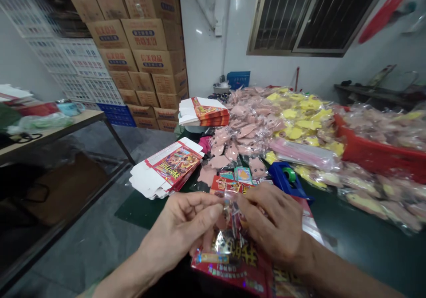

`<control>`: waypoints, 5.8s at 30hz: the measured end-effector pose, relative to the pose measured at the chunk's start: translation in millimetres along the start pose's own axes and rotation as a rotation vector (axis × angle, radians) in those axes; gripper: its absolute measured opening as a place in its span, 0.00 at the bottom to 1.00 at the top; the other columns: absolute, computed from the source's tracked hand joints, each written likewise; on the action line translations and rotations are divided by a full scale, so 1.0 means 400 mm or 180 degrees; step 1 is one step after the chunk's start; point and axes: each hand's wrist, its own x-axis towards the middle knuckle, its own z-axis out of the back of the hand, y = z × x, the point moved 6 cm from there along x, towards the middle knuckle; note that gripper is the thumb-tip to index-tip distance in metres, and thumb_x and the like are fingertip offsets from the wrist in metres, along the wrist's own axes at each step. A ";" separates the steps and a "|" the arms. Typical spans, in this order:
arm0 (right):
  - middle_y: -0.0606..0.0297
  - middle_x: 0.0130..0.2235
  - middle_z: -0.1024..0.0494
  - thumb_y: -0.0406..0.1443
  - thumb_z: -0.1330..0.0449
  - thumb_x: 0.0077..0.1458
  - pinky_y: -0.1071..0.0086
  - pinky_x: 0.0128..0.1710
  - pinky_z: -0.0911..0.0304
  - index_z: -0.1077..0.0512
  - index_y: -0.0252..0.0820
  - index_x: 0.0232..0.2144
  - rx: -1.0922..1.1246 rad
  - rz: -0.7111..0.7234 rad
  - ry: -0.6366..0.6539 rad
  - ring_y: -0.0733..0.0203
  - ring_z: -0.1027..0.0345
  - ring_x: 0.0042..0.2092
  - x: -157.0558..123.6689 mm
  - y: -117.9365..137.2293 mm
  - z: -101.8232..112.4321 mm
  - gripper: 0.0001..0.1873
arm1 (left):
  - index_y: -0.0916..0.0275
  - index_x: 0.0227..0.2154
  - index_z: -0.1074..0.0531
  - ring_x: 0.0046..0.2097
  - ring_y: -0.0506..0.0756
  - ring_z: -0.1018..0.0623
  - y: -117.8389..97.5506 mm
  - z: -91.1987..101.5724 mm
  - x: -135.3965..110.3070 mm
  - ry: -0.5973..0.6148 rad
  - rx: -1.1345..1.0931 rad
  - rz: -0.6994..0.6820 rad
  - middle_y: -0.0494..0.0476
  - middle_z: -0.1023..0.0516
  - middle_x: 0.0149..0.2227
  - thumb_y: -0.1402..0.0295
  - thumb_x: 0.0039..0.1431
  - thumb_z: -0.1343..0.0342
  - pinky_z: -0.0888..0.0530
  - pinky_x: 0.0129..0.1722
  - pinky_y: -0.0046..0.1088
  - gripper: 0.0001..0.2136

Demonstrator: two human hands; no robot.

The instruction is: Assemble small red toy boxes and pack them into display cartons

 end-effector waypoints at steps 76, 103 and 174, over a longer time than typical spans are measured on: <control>0.67 0.31 0.30 0.28 0.46 0.56 0.70 0.35 0.42 0.34 0.41 0.30 0.1725 -0.1239 0.1078 0.65 0.38 0.35 -0.005 -0.062 -0.053 0.04 | 0.66 0.28 0.27 0.25 0.46 0.31 0.021 -0.009 0.040 -0.0520 0.0427 -0.0885 0.51 0.28 0.24 0.67 0.57 0.46 0.34 0.25 0.21 0.08; 0.65 0.29 0.30 0.28 0.45 0.54 0.67 0.33 0.39 0.36 0.40 0.32 0.0522 -0.1400 -0.0601 0.64 0.37 0.32 -0.003 -0.088 0.036 0.04 | 0.67 0.24 0.28 0.18 0.44 0.39 -0.002 -0.012 0.097 -0.0374 0.0408 -0.0413 0.47 0.35 0.17 0.62 0.53 0.44 0.42 0.17 0.19 0.11; 0.63 0.25 0.34 0.27 0.54 0.56 0.68 0.26 0.44 0.38 0.38 0.25 0.0182 -0.0984 0.0298 0.63 0.42 0.28 0.006 -0.037 -0.051 0.10 | 0.65 0.27 0.32 0.22 0.45 0.43 0.000 -0.067 0.052 -0.0005 0.1754 -0.1234 0.45 0.41 0.20 0.75 0.60 0.56 0.43 0.22 0.21 0.10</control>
